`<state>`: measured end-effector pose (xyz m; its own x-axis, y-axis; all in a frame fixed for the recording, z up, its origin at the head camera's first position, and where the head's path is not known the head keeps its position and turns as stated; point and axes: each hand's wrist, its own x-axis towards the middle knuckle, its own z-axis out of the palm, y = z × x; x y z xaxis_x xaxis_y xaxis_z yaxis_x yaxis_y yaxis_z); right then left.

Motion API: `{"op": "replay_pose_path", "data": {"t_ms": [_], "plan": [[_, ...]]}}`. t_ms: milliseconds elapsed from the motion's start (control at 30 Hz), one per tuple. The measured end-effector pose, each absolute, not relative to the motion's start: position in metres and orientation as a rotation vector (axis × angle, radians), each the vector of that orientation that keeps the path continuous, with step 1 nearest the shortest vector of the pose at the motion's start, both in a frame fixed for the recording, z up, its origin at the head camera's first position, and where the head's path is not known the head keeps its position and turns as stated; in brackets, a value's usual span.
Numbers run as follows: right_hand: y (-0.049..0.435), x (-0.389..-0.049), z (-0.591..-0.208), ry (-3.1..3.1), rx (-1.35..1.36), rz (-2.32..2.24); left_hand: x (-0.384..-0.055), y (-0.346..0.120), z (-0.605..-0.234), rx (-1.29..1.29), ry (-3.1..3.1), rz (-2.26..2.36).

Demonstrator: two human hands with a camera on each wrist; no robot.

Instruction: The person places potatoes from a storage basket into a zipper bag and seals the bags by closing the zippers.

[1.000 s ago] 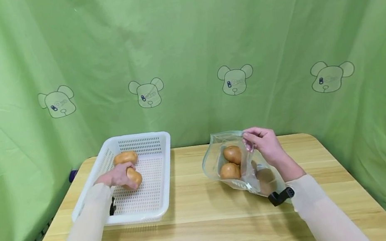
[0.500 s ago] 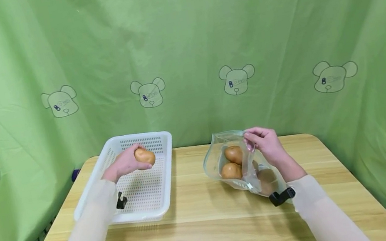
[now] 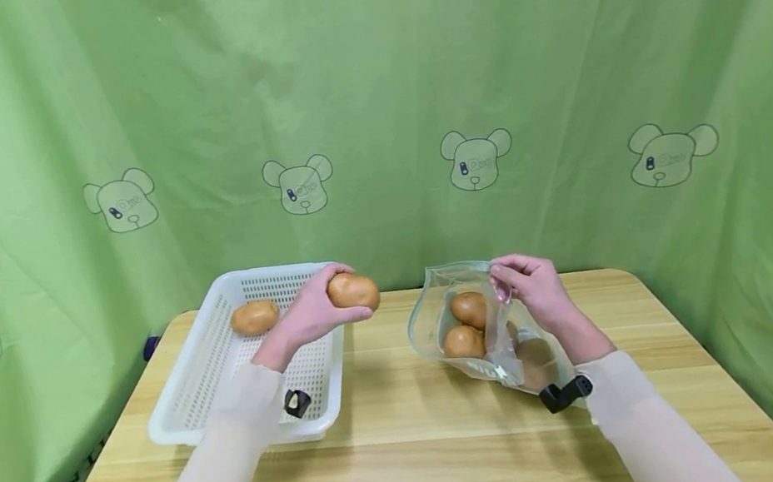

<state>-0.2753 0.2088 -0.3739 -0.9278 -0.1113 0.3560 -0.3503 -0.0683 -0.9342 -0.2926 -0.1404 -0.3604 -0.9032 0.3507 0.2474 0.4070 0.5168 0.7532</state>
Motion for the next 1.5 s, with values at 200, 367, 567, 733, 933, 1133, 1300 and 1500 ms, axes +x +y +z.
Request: {"op": "replay_pose_path", "data": {"t_ms": [200, 367, 567, 733, 933, 1133, 1300, 1500], "plan": [[0.209, -0.276, -0.374, -2.032, 0.501, 2.102, -0.284, -0.112, -0.359, -0.683, -2.644, -1.48], [0.21, -0.277, -0.373, -2.024, 0.495, 2.099, -0.278, -0.091, -0.361, -0.729, -2.627, -1.543], [0.21, -0.274, -0.372, -2.002, 0.489, 2.13, -0.274, -0.066, -0.367, -0.806, -2.681, -1.501], [0.209, -0.273, -0.371, -2.008, 0.48, 2.131, -0.272, -0.054, -0.368, -0.862, -2.702, -1.511], [0.208, -0.273, -0.372, -2.027, 0.494, 2.116, -0.271, -0.047, -0.368, -0.933, -2.68, -1.486], [0.207, -0.273, -0.372, -2.026, 0.495, 2.105, -0.268, -0.037, -0.373, -1.019, -2.699, -1.306], [0.207, -0.274, -0.37, -2.03, 0.501, 2.107, -0.263, -0.032, -0.376, -1.051, -2.768, -1.117], [0.206, -0.274, -0.366, -2.031, 0.505, 2.104, -0.26, -0.027, -0.379, -1.109, -2.805, -1.102]]}}
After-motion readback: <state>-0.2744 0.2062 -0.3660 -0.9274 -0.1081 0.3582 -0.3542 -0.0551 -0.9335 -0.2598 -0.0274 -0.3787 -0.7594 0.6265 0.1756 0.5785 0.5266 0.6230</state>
